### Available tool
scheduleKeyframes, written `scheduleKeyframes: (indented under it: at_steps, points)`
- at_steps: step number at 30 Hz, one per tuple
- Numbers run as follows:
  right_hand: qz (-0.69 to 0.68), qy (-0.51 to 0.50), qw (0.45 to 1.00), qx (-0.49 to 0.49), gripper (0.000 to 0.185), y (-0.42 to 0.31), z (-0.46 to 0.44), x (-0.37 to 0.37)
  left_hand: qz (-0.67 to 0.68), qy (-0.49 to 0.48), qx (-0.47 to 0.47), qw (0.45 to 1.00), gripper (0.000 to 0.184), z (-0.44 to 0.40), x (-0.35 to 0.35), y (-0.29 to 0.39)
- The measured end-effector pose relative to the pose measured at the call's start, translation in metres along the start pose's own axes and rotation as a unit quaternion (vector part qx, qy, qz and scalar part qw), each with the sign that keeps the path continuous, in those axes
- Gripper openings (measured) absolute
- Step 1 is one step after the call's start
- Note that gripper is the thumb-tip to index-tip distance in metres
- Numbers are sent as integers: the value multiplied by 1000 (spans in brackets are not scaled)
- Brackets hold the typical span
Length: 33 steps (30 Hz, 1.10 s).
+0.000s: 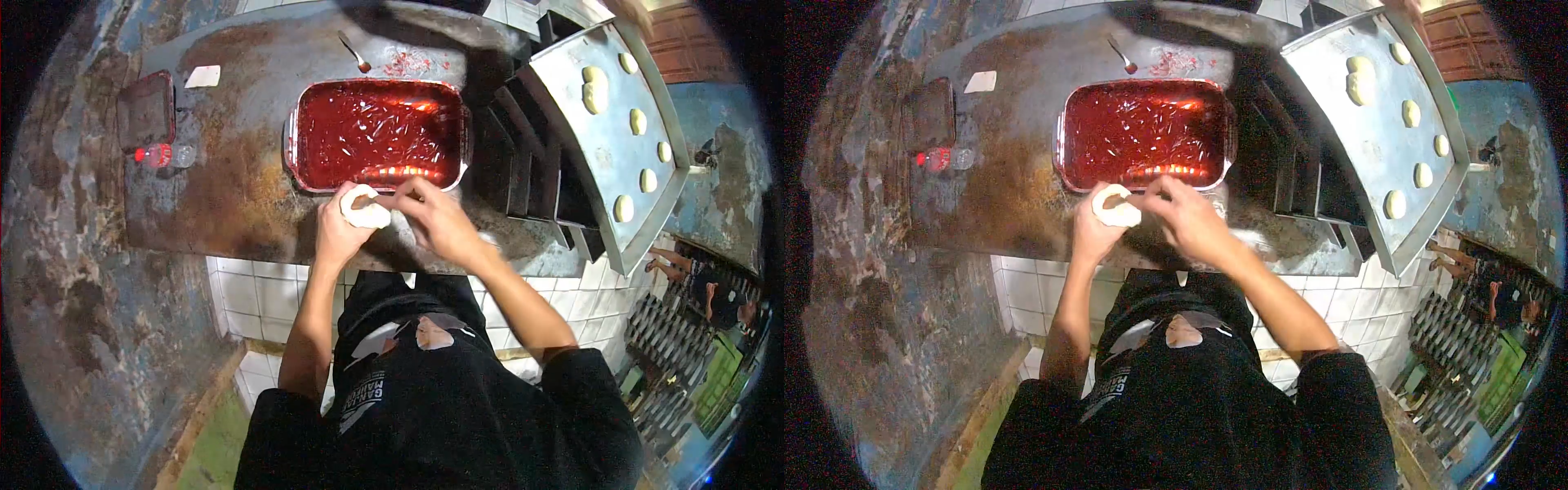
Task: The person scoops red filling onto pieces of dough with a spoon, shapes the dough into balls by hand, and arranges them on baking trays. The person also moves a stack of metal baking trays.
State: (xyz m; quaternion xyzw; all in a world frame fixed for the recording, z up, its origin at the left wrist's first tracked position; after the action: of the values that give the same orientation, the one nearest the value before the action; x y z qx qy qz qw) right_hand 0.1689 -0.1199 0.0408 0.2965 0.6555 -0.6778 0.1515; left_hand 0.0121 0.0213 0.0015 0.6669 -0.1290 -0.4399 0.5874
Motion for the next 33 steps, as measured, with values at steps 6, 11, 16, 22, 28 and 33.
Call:
scheduleKeyframes:
  at_steps: [6,11,16,22,28,33]
  points:
    - [-2,157,986,62,54,28,72,38,-9,44,32,998,30,-7,14,-26]
    - [80,78,961,255,36,133,163,74,45,-108,-47,992,31,-8,16,-21]
    - [-120,99,980,121,80,39,86,-2,41,-266,-4,963,40,-12,23,3]
    - [-171,44,983,42,64,-28,44,-52,7,-467,32,884,48,-24,19,47]
    - [-300,111,942,103,29,-26,52,-49,194,-395,-75,895,42,-2,-3,86]
    - [-261,81,956,105,73,-69,51,-68,301,-278,-73,909,33,13,11,85]
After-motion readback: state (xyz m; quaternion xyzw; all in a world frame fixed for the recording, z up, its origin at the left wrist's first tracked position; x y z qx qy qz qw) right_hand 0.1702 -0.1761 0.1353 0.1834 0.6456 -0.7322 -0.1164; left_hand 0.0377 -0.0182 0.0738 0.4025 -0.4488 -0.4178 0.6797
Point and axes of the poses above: each hand's wrist, its own z-axis away from the middle knuckle, its own x-axis out of the palm, y = z × x, the point moved 1 cm from there along -z, towards the middle knuckle, and after that the axes turned 3 degrees about -z, right-handed, at the moved point
